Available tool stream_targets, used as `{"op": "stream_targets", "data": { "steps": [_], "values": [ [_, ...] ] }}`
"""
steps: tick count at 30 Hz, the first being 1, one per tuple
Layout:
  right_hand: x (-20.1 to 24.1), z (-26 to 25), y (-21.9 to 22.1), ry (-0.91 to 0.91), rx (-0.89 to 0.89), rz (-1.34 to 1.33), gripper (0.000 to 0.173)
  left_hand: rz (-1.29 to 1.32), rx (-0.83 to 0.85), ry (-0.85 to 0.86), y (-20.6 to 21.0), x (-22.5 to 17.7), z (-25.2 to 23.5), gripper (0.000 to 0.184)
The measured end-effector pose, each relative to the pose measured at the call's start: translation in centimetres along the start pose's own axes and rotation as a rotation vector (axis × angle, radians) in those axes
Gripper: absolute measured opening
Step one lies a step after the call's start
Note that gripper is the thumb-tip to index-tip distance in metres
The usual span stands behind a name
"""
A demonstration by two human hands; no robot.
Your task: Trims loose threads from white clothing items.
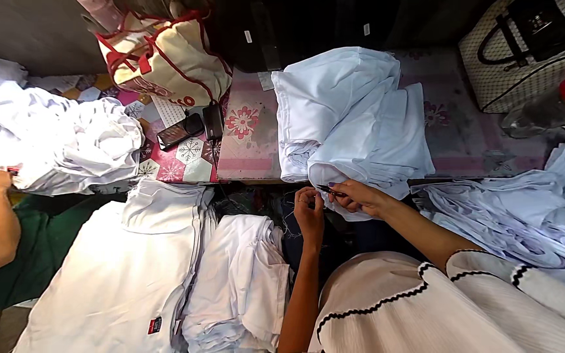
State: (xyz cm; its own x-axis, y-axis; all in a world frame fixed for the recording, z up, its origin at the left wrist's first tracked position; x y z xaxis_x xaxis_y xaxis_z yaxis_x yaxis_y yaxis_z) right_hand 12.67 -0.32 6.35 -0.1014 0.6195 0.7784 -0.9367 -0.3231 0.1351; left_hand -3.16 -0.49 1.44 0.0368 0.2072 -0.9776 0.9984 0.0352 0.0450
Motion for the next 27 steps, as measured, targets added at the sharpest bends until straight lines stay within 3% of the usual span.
{"op": "stream_targets", "data": {
  "steps": [7, 11, 16, 18, 24, 27],
  "values": [
    [-0.5, -0.6, 0.4, -0.005, -0.122, -0.046, 0.035, 0.012, 0.032, -0.020, 0.2, 0.4, 0.4, 0.011],
    [-0.3, -0.2, -0.1, -0.008, -0.127, 0.002, 0.036, -0.311, 0.150, -0.132, -0.4, -0.5, 0.9, 0.018],
    [0.3, 0.7, 0.1, -0.062, -0.148, 0.060, 0.036, -0.374, 0.031, 0.113, 1.3, -1.0, 0.8, 0.020],
    [0.3, 0.6, 0.2, -0.083, -0.169, 0.064, 0.035, -0.368, 0.018, 0.115, 2.4, 0.3, 0.2, 0.025],
    [-0.1, 1.1, -0.5, -0.089, -0.206, 0.082, 0.034, -0.371, -0.033, 0.236, 3.3, 2.4, -1.0, 0.006],
    [-0.7, 1.2, -1.1, -0.065, -0.168, 0.068, 0.035, -0.239, -0.002, 0.155, 2.4, 2.1, -0.6, 0.007]
  ]
}}
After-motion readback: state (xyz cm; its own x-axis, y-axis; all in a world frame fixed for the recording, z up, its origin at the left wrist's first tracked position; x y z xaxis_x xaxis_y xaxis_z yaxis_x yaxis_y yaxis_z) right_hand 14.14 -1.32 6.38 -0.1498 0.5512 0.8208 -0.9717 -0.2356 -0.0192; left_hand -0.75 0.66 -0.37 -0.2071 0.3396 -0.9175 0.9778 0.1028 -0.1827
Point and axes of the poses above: each hand's wrist, its own z-axis away from the middle knuckle, its own y-axis out of the palm, x = y × z, the point moved 2 cm from there along -z, towards the middle knuckle, and after that the axes turned 12 degrees about z, right-handed, at the moved point
